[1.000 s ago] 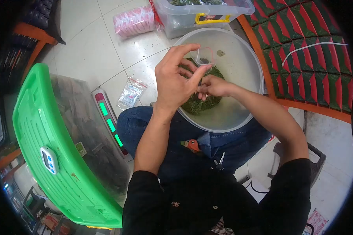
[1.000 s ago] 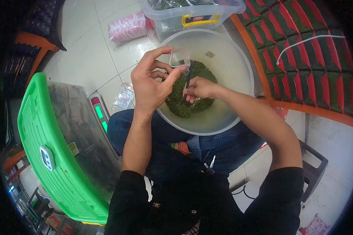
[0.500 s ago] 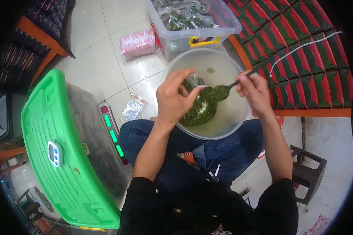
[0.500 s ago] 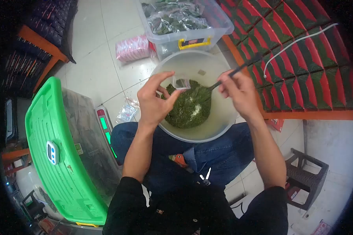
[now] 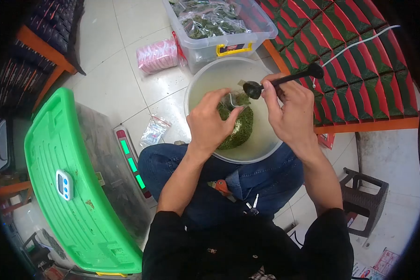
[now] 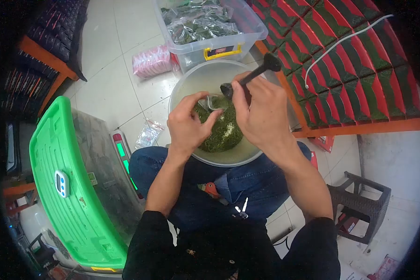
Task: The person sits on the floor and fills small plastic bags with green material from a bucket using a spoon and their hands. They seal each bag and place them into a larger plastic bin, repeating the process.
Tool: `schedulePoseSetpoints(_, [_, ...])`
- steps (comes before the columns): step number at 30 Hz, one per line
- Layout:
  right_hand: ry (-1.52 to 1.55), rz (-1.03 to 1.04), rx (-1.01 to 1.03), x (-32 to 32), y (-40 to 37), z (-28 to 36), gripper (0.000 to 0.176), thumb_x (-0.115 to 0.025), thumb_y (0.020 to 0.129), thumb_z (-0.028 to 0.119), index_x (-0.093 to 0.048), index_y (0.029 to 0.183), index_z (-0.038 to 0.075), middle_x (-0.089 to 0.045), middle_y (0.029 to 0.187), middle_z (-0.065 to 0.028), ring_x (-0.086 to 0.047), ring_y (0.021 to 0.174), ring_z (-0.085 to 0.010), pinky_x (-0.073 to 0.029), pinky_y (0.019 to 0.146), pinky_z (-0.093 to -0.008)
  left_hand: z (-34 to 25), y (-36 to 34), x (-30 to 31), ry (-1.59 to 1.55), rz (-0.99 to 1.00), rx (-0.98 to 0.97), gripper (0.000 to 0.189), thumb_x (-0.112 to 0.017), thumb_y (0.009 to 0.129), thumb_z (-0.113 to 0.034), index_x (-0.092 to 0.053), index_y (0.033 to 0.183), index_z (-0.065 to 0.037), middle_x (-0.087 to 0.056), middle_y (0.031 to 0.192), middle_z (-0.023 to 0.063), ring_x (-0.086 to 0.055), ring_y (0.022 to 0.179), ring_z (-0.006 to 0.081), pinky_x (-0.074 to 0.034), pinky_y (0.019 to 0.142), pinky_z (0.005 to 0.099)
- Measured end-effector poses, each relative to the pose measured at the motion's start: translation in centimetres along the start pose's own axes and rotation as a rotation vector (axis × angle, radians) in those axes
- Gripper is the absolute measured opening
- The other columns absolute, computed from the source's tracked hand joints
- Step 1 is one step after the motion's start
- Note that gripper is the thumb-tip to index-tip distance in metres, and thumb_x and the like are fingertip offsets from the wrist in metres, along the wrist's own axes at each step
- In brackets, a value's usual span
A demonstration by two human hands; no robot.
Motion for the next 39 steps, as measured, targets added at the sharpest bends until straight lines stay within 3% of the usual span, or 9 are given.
schedulePoseSetpoints(4, [-0.131, -0.026, 0.010, 0.6, 0.1, -1.2, 0.009, -0.066, 0.090, 0.001, -0.065, 0.095, -0.006, -0.064, 0.072, -0.0195, -0.066, 0.067, -0.0390, -0.049, 0.060, -0.0437, 0.4, 0.4, 0.6, -0.145, 0.048, 0.269, 0.044, -0.088, 0.075, -0.014, -0.069, 0.112, -0.001, -0.074, 0.104, 0.0104, -0.058, 0.048, 0.0097, -0.045, 0.047, 0.0256])
schedulePoseSetpoints(6, [-0.493, 0.279, -0.203, 0.6, -0.3, -2.3, 0.012, -0.068, 0.089, 0.004, -0.066, 0.096, -0.006, -0.067, 0.089, -0.0213, -0.068, 0.080, -0.0394, -0.050, 0.067, -0.0469, 0.3, 0.3, 0.6, -0.227, 0.064, 0.338, 0.043, -0.087, 0.076, -0.014, -0.068, 0.112, 0.000, -0.074, 0.104, 0.0108, -0.057, 0.047, 0.0086, -0.044, 0.046, 0.0249])
schedulePoseSetpoints(9, [-0.573, 0.192, -0.188, -0.1, -1.6, -2.1, 0.015, -0.073, 0.086, 0.008, -0.068, 0.097, -0.002, -0.063, 0.111, -0.0214, -0.064, 0.096, -0.0375, -0.049, 0.079, -0.0472, 0.5, 0.1, 0.5, -0.291, 0.074, 0.385, 0.044, -0.087, 0.077, -0.016, -0.067, 0.113, 0.000, -0.074, 0.102, 0.0112, -0.055, 0.045, 0.0080, -0.043, 0.045, 0.0242])
schedulePoseSetpoints(12, [-0.032, 0.143, 0.074, -0.6, -1.5, -1.8, 0.017, -0.076, 0.083, 0.008, -0.071, 0.099, 0.004, -0.057, 0.125, -0.0174, -0.059, 0.104, -0.0352, -0.048, 0.085, -0.0433, 0.3, 0.0, 0.4, -0.183, 0.061, 0.318, 0.044, -0.087, 0.077, -0.015, -0.067, 0.112, 0.000, -0.074, 0.102, 0.0105, -0.055, 0.048, 0.0067, -0.043, 0.046, 0.0235])
schedulePoseSetpoints(16, [-0.231, 0.113, 0.265, -2.3, -2.8, -3.1, 0.021, -0.076, 0.082, 0.005, -0.072, 0.102, 0.008, -0.059, 0.117, -0.0121, -0.058, 0.103, -0.0314, -0.047, 0.086, -0.0394, -0.1, 0.2, 0.4, -0.272, 0.119, 0.179, 0.039, -0.086, 0.079, -0.012, -0.067, 0.111, 0.001, -0.072, 0.098, 0.0061, -0.054, 0.055, 0.0034, -0.041, 0.049, 0.0208])
schedulePoseSetpoints(27, [0.770, 0.011, -0.309, -3.5, -4.9, -5.3, 0.041, -0.068, 0.092, -0.002, -0.056, 0.131, 0.003, -0.065, 0.096, -0.0029, -0.059, 0.093, -0.0069, -0.042, 0.078, -0.0237, 1.5, -0.8, -0.4, -0.944, 0.226, 0.562, 0.012, -0.071, 0.096, -0.006, -0.069, 0.104, 0.002, -0.067, 0.089, -0.0008, -0.052, 0.065, -0.0013, -0.038, 0.054, 0.0156])
schedulePoseSetpoints(34, [0.713, 0.132, -0.391, -4.3, -4.6, -3.9, 0.041, -0.072, 0.089, -0.001, -0.057, 0.127, 0.001, -0.066, 0.096, -0.0027, -0.061, 0.093, -0.0079, -0.048, 0.081, -0.0236, 0.8, -1.0, -0.7, -0.810, 0.344, 0.567, 0.008, -0.070, 0.095, -0.008, -0.070, 0.097, 0.001, -0.067, 0.087, -0.0018, -0.052, 0.064, -0.0005, -0.039, 0.053, 0.0176])
schedulePoseSetpoints(38, [0.494, 0.311, -0.306, -3.7, -3.3, -6.5, 0.025, -0.072, 0.090, -0.002, -0.064, 0.115, 0.001, -0.069, 0.096, -0.0049, -0.067, 0.091, -0.0119, -0.053, 0.078, -0.0248, 0.7, 0.2, 1.8, -0.507, 0.320, 0.227, 0.018, -0.079, 0.083, -0.013, -0.070, 0.096, -0.003, -0.068, 0.083, 0.0024, -0.055, 0.060, 0.0080, -0.044, 0.056, 0.0265])
schedulePoseSetpoints(39, [0.441, 0.125, -0.223, -3.2, -1.9, -7.2, 0.023, -0.071, 0.091, -0.002, -0.065, 0.113, 0.000, -0.070, 0.098, -0.0059, -0.067, 0.090, -0.0126, -0.054, 0.077, -0.0256, 1.1, 0.7, 3.0, -0.413, 0.286, 0.201, 0.023, -0.081, 0.081, -0.015, -0.070, 0.098, -0.004, -0.069, 0.087, 0.0049, -0.059, 0.065, 0.0134, -0.049, 0.061, 0.0297])
Point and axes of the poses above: each hand's wrist, its own y-axis towards the middle knuckle, its own x-axis out of the back of the hand, z = x × y, the point moved 2 cm from there along y, towards the middle knuckle
